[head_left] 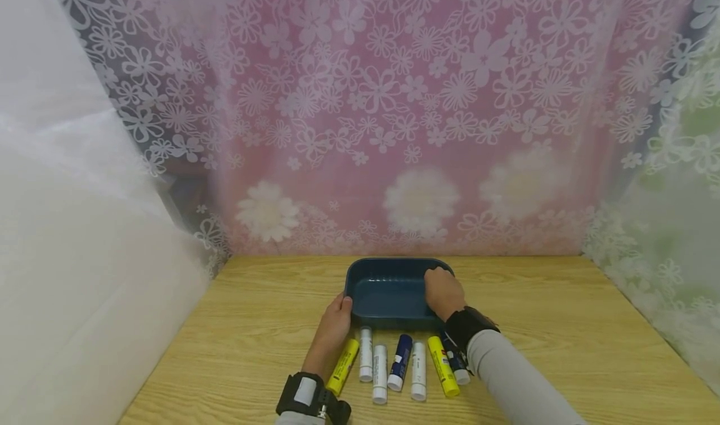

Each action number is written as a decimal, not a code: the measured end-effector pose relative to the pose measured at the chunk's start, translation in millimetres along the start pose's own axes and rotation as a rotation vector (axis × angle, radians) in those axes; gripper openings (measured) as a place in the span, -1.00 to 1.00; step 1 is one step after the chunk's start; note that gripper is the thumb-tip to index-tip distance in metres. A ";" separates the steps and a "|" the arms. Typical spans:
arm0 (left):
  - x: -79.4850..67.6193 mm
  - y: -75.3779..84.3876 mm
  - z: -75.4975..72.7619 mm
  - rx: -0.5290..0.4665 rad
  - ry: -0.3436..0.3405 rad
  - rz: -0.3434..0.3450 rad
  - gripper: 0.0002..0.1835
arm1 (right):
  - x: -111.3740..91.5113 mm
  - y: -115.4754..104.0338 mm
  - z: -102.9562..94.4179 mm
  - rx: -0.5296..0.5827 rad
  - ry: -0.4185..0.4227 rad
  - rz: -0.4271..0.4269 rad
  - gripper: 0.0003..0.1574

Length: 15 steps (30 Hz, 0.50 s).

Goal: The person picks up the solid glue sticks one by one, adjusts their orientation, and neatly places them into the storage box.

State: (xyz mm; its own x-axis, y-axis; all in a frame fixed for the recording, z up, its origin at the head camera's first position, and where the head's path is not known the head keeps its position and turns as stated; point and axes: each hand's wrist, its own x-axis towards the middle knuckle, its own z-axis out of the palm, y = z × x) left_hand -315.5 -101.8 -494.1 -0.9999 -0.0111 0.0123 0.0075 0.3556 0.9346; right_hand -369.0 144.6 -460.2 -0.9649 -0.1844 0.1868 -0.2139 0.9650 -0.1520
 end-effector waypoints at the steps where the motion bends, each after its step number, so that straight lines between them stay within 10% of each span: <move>1: -0.2 0.3 -0.1 0.001 0.000 -0.002 -0.46 | 0.1 -0.1 -0.3 0.002 -0.005 0.004 -0.91; 15: 1.0 -0.6 -1.0 -0.028 -0.024 0.008 -0.46 | 3.1 1.8 1.5 0.005 -0.014 0.020 -0.94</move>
State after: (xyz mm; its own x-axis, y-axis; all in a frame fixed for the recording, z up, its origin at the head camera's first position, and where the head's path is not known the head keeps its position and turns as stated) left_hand -316.6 -102.9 -494.4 -0.9998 0.0138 0.0116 0.0154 0.3290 0.9442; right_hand -372.5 145.6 -461.4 -0.9710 -0.1682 0.1699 -0.1957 0.9674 -0.1608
